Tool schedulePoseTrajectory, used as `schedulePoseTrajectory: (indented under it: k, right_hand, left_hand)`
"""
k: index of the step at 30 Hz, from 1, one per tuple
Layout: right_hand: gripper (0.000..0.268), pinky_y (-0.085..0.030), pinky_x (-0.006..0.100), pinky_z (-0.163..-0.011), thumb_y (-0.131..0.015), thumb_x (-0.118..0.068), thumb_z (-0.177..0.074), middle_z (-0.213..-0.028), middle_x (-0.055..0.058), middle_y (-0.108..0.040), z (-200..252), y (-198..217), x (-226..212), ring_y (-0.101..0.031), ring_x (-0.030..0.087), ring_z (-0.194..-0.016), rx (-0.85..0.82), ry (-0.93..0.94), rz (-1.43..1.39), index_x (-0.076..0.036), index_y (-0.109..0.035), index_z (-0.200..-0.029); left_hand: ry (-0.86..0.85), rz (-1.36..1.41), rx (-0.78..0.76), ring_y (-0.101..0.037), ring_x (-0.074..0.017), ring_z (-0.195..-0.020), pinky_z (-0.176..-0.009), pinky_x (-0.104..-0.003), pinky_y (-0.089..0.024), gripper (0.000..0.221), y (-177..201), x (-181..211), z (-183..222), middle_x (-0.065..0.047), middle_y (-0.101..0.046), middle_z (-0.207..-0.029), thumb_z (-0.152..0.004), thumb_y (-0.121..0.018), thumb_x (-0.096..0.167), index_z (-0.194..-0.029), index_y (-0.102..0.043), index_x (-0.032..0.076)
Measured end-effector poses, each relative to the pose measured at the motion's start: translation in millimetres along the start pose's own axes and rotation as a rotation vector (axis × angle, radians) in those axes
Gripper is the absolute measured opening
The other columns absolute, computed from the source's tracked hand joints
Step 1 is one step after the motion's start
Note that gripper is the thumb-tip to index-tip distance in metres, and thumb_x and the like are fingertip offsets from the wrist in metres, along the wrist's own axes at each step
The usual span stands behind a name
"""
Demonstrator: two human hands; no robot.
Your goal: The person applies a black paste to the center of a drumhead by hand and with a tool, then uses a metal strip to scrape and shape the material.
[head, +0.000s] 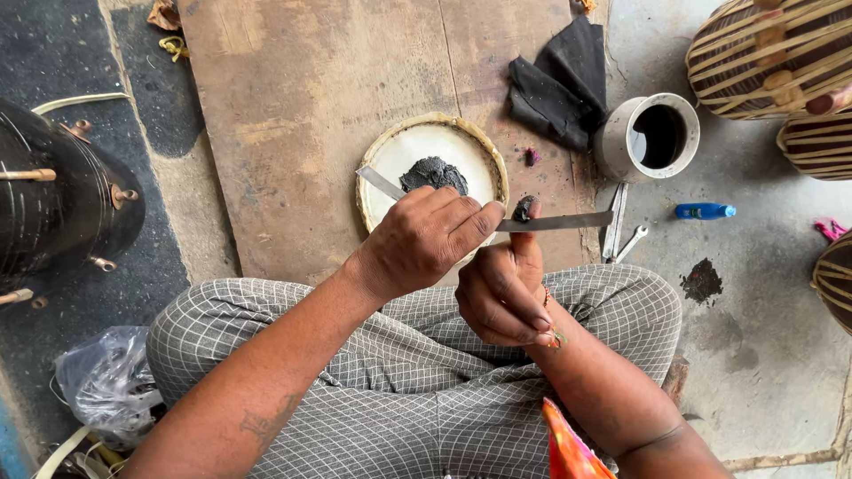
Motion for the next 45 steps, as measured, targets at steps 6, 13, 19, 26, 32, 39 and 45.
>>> schedulePoseTrajectory:
  k: [6, 13, 19, 26, 32, 39, 45]
  right_hand:
    - [0.1, -0.056, 0.026, -0.042, -0.02, -0.078, -0.099, -0.068, 0.018, -0.068, -9.4, -3.6, 7.6, -0.066, 0.02, -0.047, -0.119, -0.062, -0.032, 0.007, -0.07, -0.082]
    - [0.097, -0.056, 0.028, -0.042, -0.019, -0.074, -0.1, -0.069, 0.018, -0.069, -10.3, -2.5, 15.5, -0.066, 0.021, -0.047, -0.129, -0.111, -0.031, 0.006, -0.072, -0.085]
    - [0.109, -0.055, 0.027, -0.045, -0.014, -0.086, -0.091, -0.072, 0.016, -0.069, 5.9, 2.4, 57.0, -0.065, 0.019, -0.049, -0.002, -0.411, 0.17, 0.007, -0.07, -0.088]
    - [0.093, -0.052, 0.029, -0.044, -0.027, -0.079, -0.096, -0.069, 0.015, -0.07, 34.7, 10.6, 3.1, -0.064, 0.019, -0.049, 0.121, -0.219, 0.382, 0.001, -0.073, -0.082]
    - [0.036, -0.051, 0.021, -0.071, -0.064, -0.04, -0.115, -0.093, 0.008, -0.068, 75.8, 12.6, -117.7, -0.063, 0.008, -0.076, 0.944, 0.353, 1.241, -0.003, -0.062, -0.116]
    - [0.016, -0.059, 0.034, -0.093, -0.068, -0.017, -0.104, -0.121, 0.011, -0.07, 69.3, 18.6, -121.7, -0.07, 0.016, -0.105, 1.14, 0.473, 1.213, -0.006, -0.064, -0.114]
    - [0.011, -0.062, 0.034, -0.089, -0.07, -0.012, -0.104, -0.105, 0.011, -0.073, 82.4, 31.5, -123.7, -0.072, 0.017, -0.094, 1.184, 0.481, 1.25, -0.002, -0.067, -0.101]
  left_hand:
    - [-0.011, 0.018, 0.03, -0.065, -0.0193, -0.087, -0.074, -0.035, -0.054, 0.03, 7.7, -0.1, 0.9, -0.006, -0.067, -0.1, -0.098, -0.064, 0.01, -0.127, -0.063, 0.002]
    - [-0.013, -0.016, 0.06, -0.066, -0.0178, -0.088, -0.073, -0.034, -0.053, 0.028, 5.1, -1.8, 5.3, -0.005, -0.068, -0.1, -0.099, -0.066, 0.011, -0.126, -0.064, 0.004]
    - [0.024, -0.254, 0.07, -0.067, -0.0158, -0.081, -0.065, -0.03, -0.05, 0.027, -1.3, -29.5, 1.8, -0.007, -0.073, -0.094, -0.102, -0.068, 0.011, -0.128, -0.066, 0.003]
    - [0.086, -0.219, 0.119, -0.069, -0.0178, -0.083, -0.068, -0.035, -0.054, 0.022, 22.1, -34.6, -0.9, -0.007, -0.072, -0.091, -0.103, -0.069, 0.011, -0.123, -0.067, 0.002]
    - [0.306, 0.122, 0.12, -0.069, -0.0254, -0.071, -0.061, -0.038, -0.055, 0.017, 21.7, -54.1, 1.3, -0.012, -0.068, -0.077, -0.099, -0.073, 0.013, -0.112, -0.067, 0.004]
    - [0.468, 0.397, 0.036, -0.075, -0.0197, -0.072, -0.058, -0.034, -0.056, 0.014, -4.7, -56.1, 5.7, -0.008, -0.071, -0.075, -0.1, -0.07, 0.016, -0.102, -0.063, 0.004]
    - [0.786, 0.611, -0.007, -0.069, -0.0071, -0.057, -0.048, -0.025, -0.055, 0.015, -23.9, -65.7, 17.3, -0.001, -0.07, -0.069, -0.1, -0.069, 0.019, -0.096, -0.062, 0.006]
Point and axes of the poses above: each hand's wrist, its own z-axis away from the middle knuckle, its own y-axis out of the back of the hand, x = y × z, the point moved 8 cm from there along -z, towards the middle knuckle
